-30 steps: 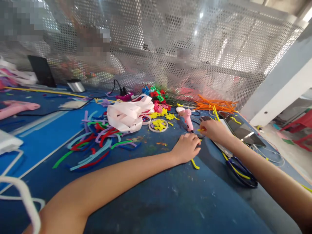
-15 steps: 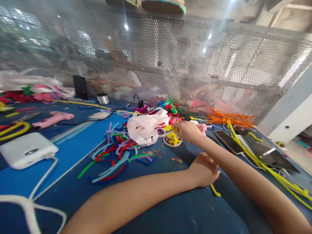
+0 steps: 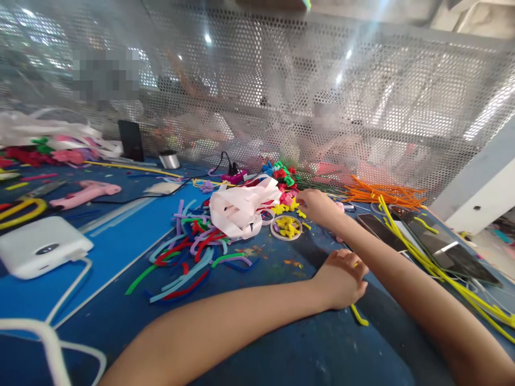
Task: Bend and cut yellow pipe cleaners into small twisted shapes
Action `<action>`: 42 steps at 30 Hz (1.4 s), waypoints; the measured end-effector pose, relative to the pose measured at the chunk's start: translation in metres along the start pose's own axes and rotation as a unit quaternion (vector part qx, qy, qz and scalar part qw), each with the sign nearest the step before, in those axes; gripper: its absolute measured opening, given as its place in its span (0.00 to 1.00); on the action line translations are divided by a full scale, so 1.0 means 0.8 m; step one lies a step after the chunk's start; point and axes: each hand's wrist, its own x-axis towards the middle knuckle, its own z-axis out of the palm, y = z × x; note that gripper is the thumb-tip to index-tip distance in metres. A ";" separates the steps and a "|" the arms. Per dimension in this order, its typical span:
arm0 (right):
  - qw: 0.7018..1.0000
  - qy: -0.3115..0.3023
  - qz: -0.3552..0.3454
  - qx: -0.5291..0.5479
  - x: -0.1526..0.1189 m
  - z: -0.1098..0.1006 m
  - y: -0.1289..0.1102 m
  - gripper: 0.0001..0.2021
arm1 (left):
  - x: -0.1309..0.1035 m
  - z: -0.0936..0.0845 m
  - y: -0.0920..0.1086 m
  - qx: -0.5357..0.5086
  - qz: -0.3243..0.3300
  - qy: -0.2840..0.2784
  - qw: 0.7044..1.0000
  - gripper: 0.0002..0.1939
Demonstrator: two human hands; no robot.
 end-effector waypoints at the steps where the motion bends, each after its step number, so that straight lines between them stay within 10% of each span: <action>1: 1.000 -0.012 0.005 -0.006 0.004 0.004 0.000 0.12 | 0.000 0.000 0.000 0.002 0.000 -0.002 1.000 0.17; 25: 0.996 -0.037 -0.050 0.071 -0.015 0.047 -0.047 0.17 | 0.001 -0.004 0.001 0.012 0.047 -0.027 0.998 0.23; 42: 0.945 0.119 -0.020 0.305 -0.015 0.065 -0.035 0.07 | 0.002 -0.003 -0.002 -0.016 0.069 -0.010 0.997 0.16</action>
